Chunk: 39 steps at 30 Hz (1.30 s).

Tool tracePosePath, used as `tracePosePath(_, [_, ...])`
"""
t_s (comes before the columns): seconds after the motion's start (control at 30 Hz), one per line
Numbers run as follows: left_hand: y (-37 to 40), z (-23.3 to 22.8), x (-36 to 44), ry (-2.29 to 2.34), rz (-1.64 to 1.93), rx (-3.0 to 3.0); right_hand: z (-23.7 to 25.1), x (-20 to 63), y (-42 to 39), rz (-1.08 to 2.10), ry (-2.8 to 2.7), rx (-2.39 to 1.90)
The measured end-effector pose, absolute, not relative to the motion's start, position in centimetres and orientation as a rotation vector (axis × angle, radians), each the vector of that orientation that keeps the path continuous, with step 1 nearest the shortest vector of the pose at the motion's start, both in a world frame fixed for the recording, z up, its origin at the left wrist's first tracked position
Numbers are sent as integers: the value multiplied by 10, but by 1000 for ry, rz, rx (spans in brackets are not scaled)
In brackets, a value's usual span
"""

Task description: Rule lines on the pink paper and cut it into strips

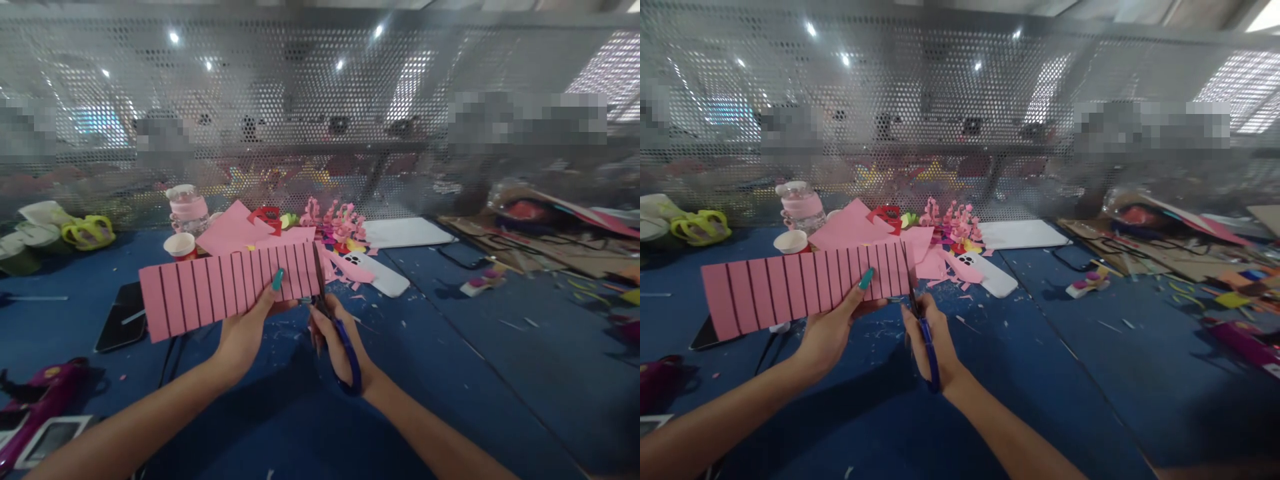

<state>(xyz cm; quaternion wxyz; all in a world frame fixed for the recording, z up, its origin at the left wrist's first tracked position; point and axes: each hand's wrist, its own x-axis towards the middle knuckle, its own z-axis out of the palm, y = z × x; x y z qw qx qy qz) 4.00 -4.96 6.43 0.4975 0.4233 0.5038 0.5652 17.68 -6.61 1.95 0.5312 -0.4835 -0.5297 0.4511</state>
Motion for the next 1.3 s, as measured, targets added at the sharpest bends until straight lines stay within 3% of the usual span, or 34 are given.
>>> tracePosePath(0.4, [-55,79,45,1056,1353,855,19,179,-65,1082,-1297,-1047])
tracePosePath(0.8, [-57,68,37,1334,1161,1029,22,180,-69,1011,-1319,-1126])
tracePosePath(1.3, [-55,64,38,1215,1248,1093,18,183,-68,849,-1377,-1158])
